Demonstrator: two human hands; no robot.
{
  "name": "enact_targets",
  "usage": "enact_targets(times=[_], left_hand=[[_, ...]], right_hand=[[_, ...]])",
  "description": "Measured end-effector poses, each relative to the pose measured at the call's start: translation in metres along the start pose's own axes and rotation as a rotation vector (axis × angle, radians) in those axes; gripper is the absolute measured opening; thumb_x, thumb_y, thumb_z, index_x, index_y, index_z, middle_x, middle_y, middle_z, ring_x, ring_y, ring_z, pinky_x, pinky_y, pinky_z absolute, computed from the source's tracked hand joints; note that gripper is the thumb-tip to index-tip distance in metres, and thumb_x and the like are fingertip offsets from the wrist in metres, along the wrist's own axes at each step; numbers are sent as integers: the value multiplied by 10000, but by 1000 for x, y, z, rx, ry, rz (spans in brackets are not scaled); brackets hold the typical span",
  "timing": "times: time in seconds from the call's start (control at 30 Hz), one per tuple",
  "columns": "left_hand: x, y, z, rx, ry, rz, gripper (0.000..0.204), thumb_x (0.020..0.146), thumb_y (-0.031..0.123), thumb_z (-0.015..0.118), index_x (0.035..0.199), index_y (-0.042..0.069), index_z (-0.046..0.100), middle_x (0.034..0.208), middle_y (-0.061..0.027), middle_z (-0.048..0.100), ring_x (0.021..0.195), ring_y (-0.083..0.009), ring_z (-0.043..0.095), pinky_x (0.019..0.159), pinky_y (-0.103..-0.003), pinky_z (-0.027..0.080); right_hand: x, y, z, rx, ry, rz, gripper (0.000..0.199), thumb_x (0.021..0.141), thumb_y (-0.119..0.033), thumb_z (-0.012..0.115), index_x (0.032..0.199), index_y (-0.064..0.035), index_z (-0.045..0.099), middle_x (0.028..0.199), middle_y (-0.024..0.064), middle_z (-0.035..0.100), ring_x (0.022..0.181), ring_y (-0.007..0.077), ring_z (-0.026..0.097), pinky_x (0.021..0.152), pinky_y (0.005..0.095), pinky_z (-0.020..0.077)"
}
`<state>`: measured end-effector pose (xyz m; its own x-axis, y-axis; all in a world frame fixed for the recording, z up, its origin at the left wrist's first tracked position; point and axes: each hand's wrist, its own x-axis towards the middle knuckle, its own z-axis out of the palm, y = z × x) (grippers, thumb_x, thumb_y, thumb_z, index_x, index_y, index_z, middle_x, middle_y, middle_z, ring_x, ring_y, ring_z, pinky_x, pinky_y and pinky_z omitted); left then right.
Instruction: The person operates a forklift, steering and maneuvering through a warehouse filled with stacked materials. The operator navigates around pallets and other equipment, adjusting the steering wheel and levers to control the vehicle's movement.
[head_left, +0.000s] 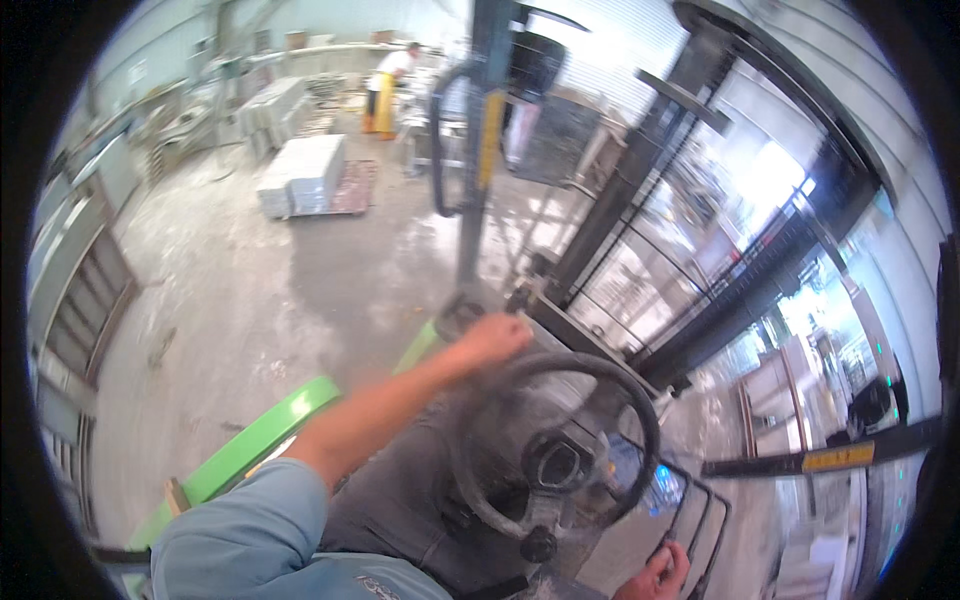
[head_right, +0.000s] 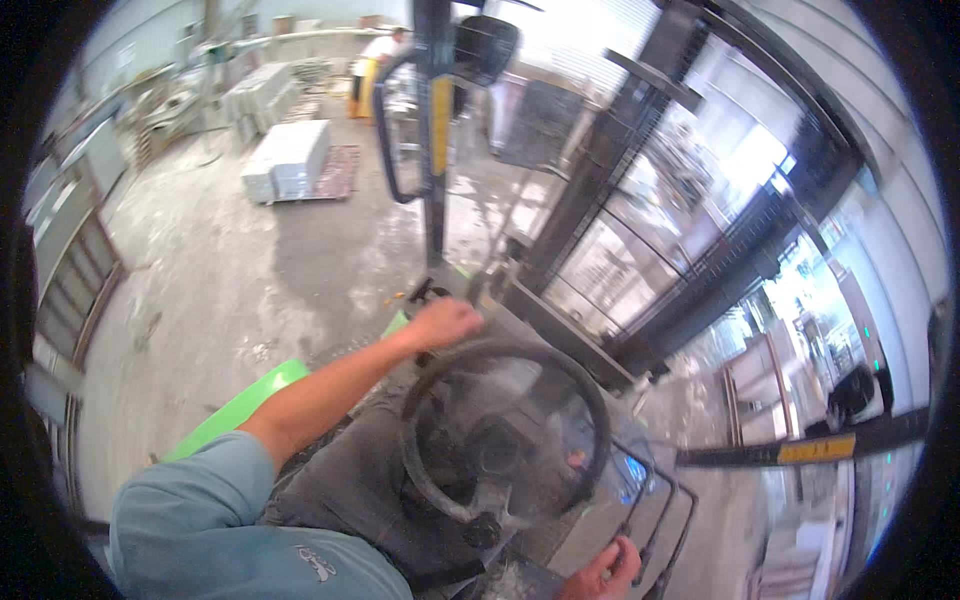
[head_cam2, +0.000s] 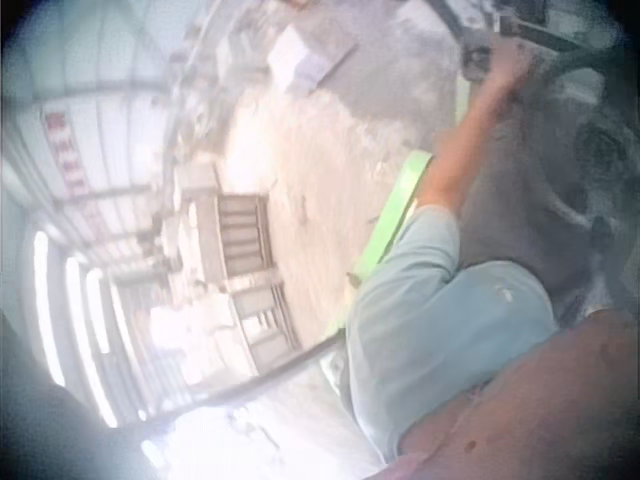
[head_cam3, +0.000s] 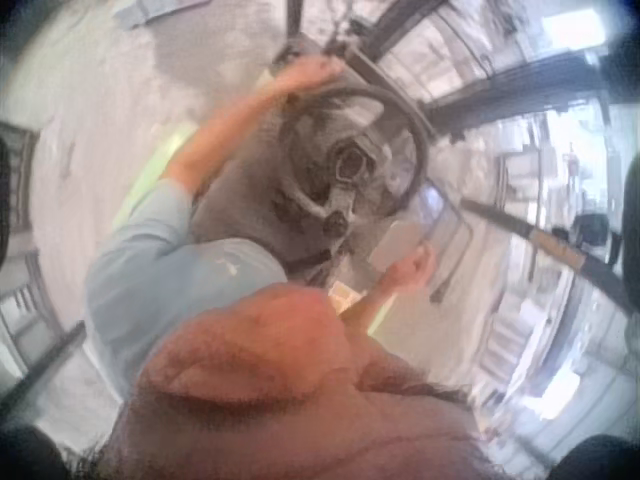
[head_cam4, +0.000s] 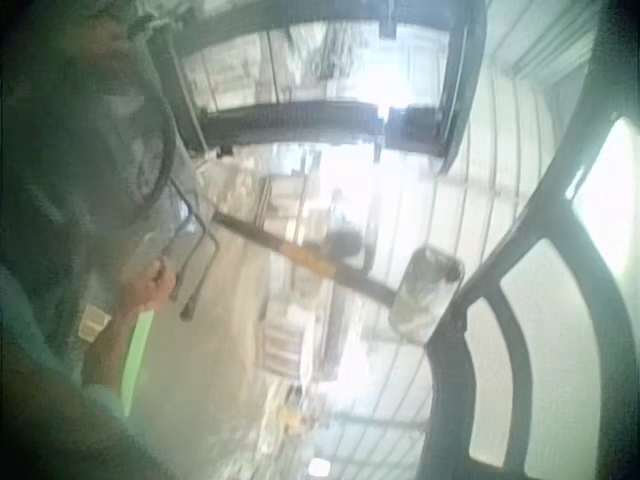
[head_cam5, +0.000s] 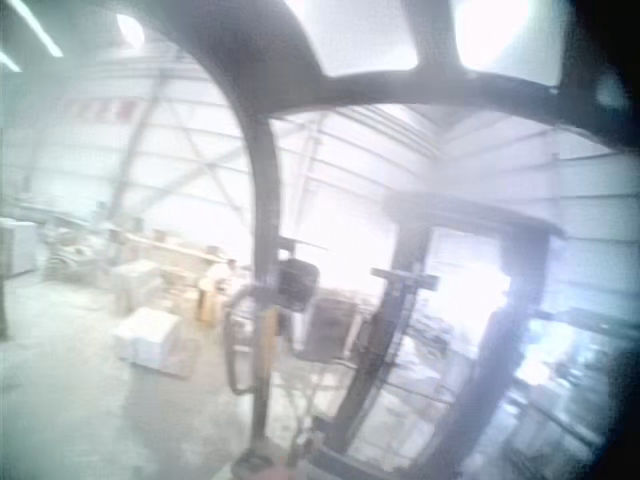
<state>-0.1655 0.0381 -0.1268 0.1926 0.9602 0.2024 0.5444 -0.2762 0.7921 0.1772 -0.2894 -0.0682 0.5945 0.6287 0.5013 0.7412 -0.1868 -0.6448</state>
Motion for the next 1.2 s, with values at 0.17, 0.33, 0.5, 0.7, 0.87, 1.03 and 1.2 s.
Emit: enact_targets(times=[0.17,0.33,0.5,0.7,0.87,1.03,1.2], left_hand=[[-36,-16,16,54,-134,-79,487,1012,467,496,1003,46,740,953,-199,727,954,-413,689,846,-505,530],[-54,4,13,347,-122,-101,515,1024,519,467,921,100,747,892,-167,734,859,-400,711,755,-528,548],[-61,5,12,359,-103,-56,514,1038,503,446,915,111,756,878,-169,736,861,-396,714,770,-511,555],[-60,2,12,330,-94,-67,518,1035,500,448,918,103,758,876,-165,739,865,-393,717,789,-507,560],[-58,-5,20,269,7,-28,546,1005,498,479,796,77,757,800,-177,730,809,-382,727,724,-507,573],[-59,-4,18,256,-2,-28,539,1000,480,491,794,58,754,811,-181,733,825,-384,727,737,-505,574],[-58,-3,17,232,2,-34,534,996,467,500,793,42,752,823,-197,731,837,-389,726,749,-507,573]], right_hand=[[17,-20,1,-275,9,-143,252,998,-209,617,1135,-34,733,1114,201,712,1040,368,663,985,469,493],[15,-1,22,-310,67,-446,245,1020,-152,575,1131,28,700,1115,218,699,1047,411,645,971,473,503],[4,-7,22,-276,50,-371,221,1019,-104,569,1128,47,689,1118,233,691,1051,415,641,977,480,498],[-7,-7,19,-308,25,-330,230,1013,-108,576,1150,46,678,1147,233,678,1083,409,624,993,473,483],[-23,71,22,-433,44,-385,247,1005,-126,578,1160,37,680,1140,221,685,1077,398,628,982,476,483],[-40,76,27,-339,61,-363,254,1005,-131,571,1165,32,683,1130,219,691,1065,399,635,975,476,489],[-49,25,25,-219,61,-314,265,1005,-139,560,1169,27,686,1116,219,698,1049,403,644,966,476,497]])
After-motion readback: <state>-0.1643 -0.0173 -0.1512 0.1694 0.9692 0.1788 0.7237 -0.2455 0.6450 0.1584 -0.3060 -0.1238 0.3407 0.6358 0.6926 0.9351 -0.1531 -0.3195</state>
